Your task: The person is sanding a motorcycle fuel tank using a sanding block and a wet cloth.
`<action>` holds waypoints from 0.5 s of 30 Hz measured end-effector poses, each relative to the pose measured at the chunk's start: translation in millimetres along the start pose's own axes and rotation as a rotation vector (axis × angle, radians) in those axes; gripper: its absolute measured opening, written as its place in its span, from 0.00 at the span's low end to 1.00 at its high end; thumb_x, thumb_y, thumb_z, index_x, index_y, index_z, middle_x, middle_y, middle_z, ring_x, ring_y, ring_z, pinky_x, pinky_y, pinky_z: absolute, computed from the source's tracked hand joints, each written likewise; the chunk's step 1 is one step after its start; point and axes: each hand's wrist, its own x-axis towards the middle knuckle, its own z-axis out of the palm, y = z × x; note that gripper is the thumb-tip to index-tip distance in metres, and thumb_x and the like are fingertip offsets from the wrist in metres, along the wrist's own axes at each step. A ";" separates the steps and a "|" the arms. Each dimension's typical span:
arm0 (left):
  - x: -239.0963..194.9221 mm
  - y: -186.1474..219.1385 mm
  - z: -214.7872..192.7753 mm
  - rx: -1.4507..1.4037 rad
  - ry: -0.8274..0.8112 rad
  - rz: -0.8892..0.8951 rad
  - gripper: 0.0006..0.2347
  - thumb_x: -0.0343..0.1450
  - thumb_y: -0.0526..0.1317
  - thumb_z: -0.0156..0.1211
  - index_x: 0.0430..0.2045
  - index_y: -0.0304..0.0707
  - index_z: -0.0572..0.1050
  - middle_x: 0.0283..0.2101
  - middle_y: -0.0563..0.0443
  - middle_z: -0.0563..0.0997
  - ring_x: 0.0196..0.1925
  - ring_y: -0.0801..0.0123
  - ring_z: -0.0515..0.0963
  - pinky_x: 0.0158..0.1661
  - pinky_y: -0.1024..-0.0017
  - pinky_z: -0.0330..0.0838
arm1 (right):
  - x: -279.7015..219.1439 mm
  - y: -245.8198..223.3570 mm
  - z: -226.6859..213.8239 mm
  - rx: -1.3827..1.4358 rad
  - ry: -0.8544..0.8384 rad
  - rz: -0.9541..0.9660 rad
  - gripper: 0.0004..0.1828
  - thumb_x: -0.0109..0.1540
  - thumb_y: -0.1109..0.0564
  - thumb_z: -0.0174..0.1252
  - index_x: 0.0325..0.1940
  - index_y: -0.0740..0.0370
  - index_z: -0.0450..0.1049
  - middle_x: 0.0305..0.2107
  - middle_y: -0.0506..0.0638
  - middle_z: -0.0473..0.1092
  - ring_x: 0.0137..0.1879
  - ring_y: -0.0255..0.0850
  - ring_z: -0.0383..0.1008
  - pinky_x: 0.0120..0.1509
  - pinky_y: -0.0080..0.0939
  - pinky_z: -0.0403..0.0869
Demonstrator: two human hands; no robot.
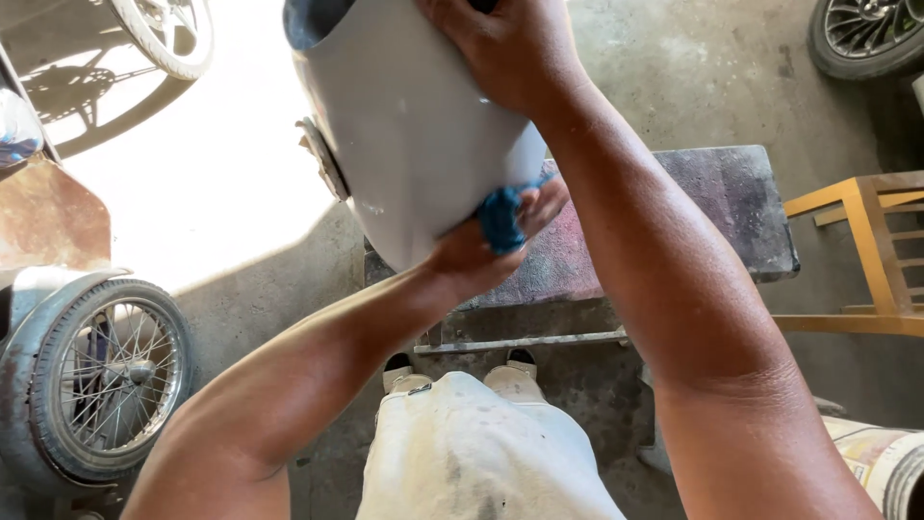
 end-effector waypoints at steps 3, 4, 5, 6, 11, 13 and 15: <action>21.6 41.6 -3.3 -0.502 -0.007 -0.110 0.29 0.78 0.41 0.43 0.77 0.29 0.54 0.77 0.41 0.59 0.78 0.56 0.56 0.75 0.61 0.48 | -7.4 21.9 -10.6 -0.002 0.008 0.008 0.10 0.73 0.52 0.65 0.50 0.63 0.79 0.38 0.50 0.79 0.44 0.35 0.80 0.49 0.37 0.80; 10.5 63.0 -8.9 -0.503 -0.009 -0.109 0.29 0.78 0.41 0.43 0.77 0.29 0.54 0.77 0.41 0.59 0.78 0.56 0.56 0.75 0.61 0.48 | -14.3 52.8 -22.5 0.000 0.009 0.010 0.10 0.73 0.52 0.65 0.50 0.63 0.79 0.38 0.50 0.79 0.44 0.35 0.80 0.49 0.37 0.80; 2.8 84.4 -14.1 -0.564 -0.047 -0.012 0.29 0.77 0.42 0.43 0.76 0.29 0.53 0.77 0.40 0.56 0.78 0.54 0.54 0.75 0.59 0.45 | -22.5 83.0 -37.5 -0.003 0.010 0.010 0.10 0.73 0.53 0.65 0.50 0.63 0.79 0.38 0.49 0.79 0.44 0.35 0.80 0.49 0.38 0.80; -4.7 106.0 -19.4 -0.624 -0.087 0.085 0.29 0.77 0.42 0.43 0.75 0.29 0.53 0.77 0.40 0.54 0.78 0.53 0.53 0.74 0.57 0.43 | -33.0 112.1 -52.8 -0.006 0.012 0.009 0.10 0.73 0.53 0.65 0.50 0.63 0.79 0.38 0.49 0.79 0.44 0.35 0.80 0.49 0.38 0.80; -67.7 156.4 -37.5 -0.832 -0.223 0.439 0.29 0.75 0.45 0.43 0.72 0.29 0.52 0.77 0.39 0.45 0.77 0.49 0.46 0.72 0.51 0.34 | -66.3 132.8 -70.6 -0.008 0.022 0.014 0.10 0.73 0.53 0.65 0.50 0.63 0.79 0.38 0.49 0.79 0.44 0.35 0.79 0.49 0.38 0.80; -89.7 132.5 -33.8 -0.871 -0.237 0.502 0.29 0.75 0.46 0.43 0.71 0.29 0.53 0.77 0.38 0.44 0.77 0.48 0.45 0.72 0.50 0.32 | -80.8 138.6 -67.6 0.002 0.025 0.022 0.09 0.73 0.53 0.65 0.50 0.63 0.79 0.38 0.49 0.79 0.44 0.35 0.79 0.49 0.38 0.80; -105.3 90.3 -21.1 -0.898 -0.148 0.528 0.27 0.73 0.47 0.46 0.67 0.29 0.63 0.77 0.38 0.45 0.77 0.47 0.45 0.69 0.48 0.30 | -84.8 143.7 -65.3 0.009 0.030 0.017 0.09 0.73 0.54 0.65 0.50 0.63 0.79 0.38 0.49 0.79 0.44 0.34 0.79 0.49 0.38 0.80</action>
